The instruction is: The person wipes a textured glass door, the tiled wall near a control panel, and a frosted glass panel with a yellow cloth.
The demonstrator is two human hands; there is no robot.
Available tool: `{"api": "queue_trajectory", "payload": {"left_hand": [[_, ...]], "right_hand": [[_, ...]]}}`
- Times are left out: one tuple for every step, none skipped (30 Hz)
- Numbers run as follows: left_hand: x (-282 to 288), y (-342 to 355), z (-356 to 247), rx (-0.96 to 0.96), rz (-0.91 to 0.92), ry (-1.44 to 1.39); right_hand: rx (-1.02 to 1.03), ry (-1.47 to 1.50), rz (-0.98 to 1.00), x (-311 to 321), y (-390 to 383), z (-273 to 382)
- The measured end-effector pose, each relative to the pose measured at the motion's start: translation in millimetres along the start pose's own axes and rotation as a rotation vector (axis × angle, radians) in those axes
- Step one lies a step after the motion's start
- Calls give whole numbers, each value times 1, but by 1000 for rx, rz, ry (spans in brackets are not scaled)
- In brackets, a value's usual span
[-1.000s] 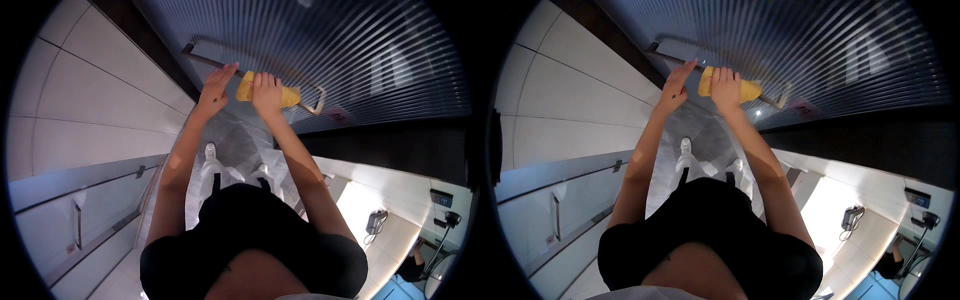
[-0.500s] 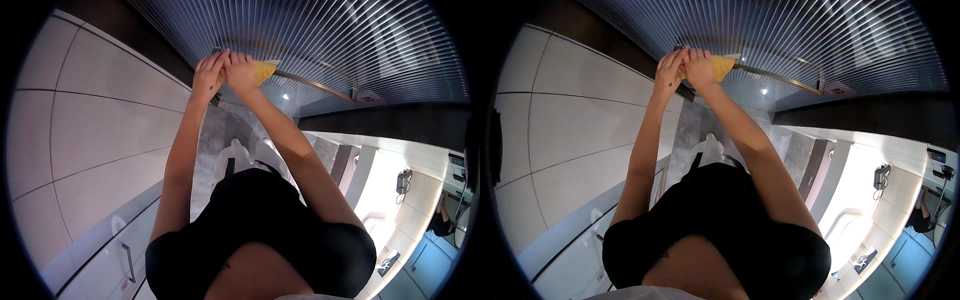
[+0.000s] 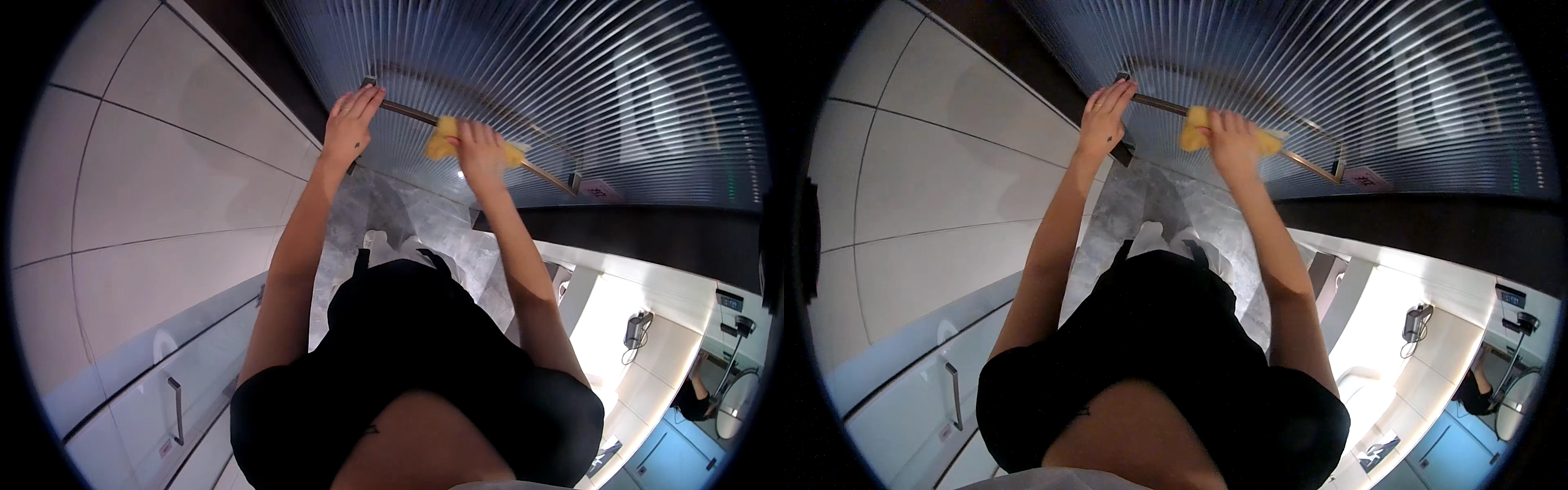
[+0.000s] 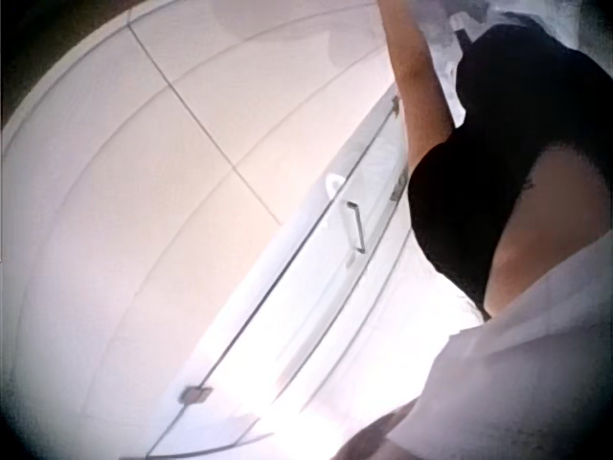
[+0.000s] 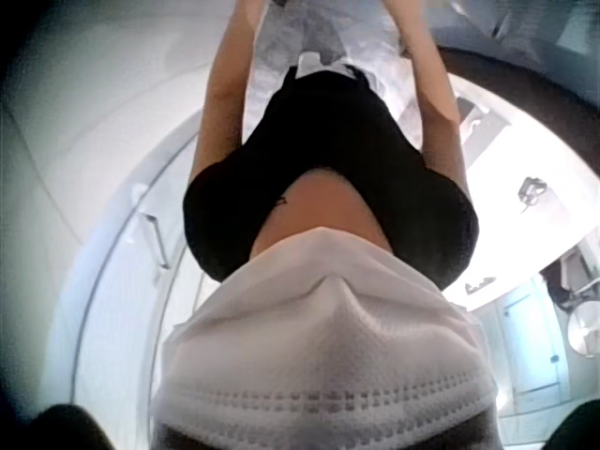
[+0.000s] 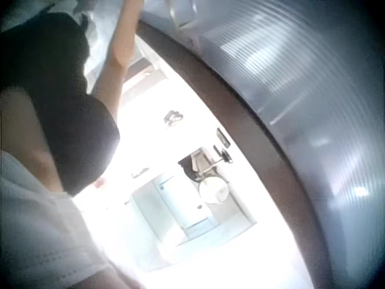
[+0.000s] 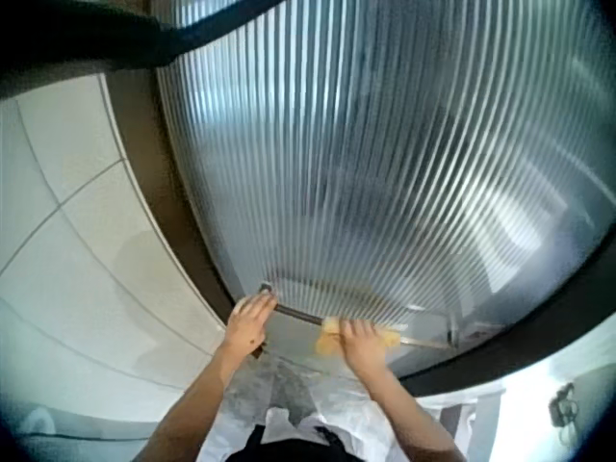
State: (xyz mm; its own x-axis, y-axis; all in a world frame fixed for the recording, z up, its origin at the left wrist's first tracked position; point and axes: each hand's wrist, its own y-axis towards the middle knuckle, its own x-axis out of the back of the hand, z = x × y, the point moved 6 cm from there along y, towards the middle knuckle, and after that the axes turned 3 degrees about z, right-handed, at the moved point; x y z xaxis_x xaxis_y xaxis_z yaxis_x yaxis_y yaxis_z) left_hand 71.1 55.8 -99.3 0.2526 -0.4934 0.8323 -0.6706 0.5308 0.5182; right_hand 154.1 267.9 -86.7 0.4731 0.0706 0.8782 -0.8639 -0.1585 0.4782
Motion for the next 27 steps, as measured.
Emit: {"api": "queue_trajectory", "payload": {"left_hand": [[-2,0,0,13,-2,1],[-4,-1,1,27,0,8],[-3,-1,0,26,-17,34],[-3,-2,0,29,-32,64],[-2,-2,-1,31,-50,91],[-4,-4,-1,53,-39,80],[-6,-4,-1,73,-29,67],[-7,-5,-1,96,-20,55],[-9,-6,-4,111,-32,39],[-11,-6,-7,122,-44,27],[-11,-6,-8,133,-57,16],[-14,-8,-8,151,-25,-15],[-12,-7,-10,155,-5,-31],[-10,-7,-11,160,14,-47],[-7,-7,-11,166,34,-64],[-1,-9,-12,159,27,-142],[7,-9,-11,146,15,-221],[13,-12,-10,134,2,-299],[18,-19,-5,188,-50,-339],[20,-32,1,242,-98,-378],[20,-46,6,294,-145,-417],[20,-62,9,332,-179,-431],[19,-82,10,371,-212,-444],[19,-103,10,410,-247,-456],[15,-125,11,473,-227,-487],[10,-147,9,532,-205,-523],[8,-169,6,595,-187,-553]], "right_hand": [[-7,-15,43,9,-9,-13],[-12,-24,60,14,-19,-27],[-18,-34,78,19,-30,-41],[-34,-74,116,22,-41,-55],[-49,-118,153,27,-52,-68],[-44,-150,151,29,-63,-81],[-40,-184,149,30,-71,-92],[-30,-185,135,36,-75,-96],[-18,-184,122,41,-77,-98],[-31,-184,119,40,-78,-99],[-62,-217,105,37,-78,-96],[-91,-249,91,33,-77,-91],[-127,-285,81,30,-77,-88],[-104,-290,47,27,-72,-82],[-80,-262,49,21,-64,-76],[-59,-235,55,16,-55,-65],[-39,-213,58,11,-45,-55],[-30,-185,64,4,-35,-42],[-19,-158,67,-3,-21,-27],[-5,-149,82,-6,-8,-9],[6,-140,98,-10,6,7],[10,-126,84,-17,18,22],[14,-112,71,-23,29,35],[19,-98,58,-29,40,48],[29,-61,58,-36,52,63],[35,-29,61,-43,63,76],[46,8,61,-46,74,88]]}}
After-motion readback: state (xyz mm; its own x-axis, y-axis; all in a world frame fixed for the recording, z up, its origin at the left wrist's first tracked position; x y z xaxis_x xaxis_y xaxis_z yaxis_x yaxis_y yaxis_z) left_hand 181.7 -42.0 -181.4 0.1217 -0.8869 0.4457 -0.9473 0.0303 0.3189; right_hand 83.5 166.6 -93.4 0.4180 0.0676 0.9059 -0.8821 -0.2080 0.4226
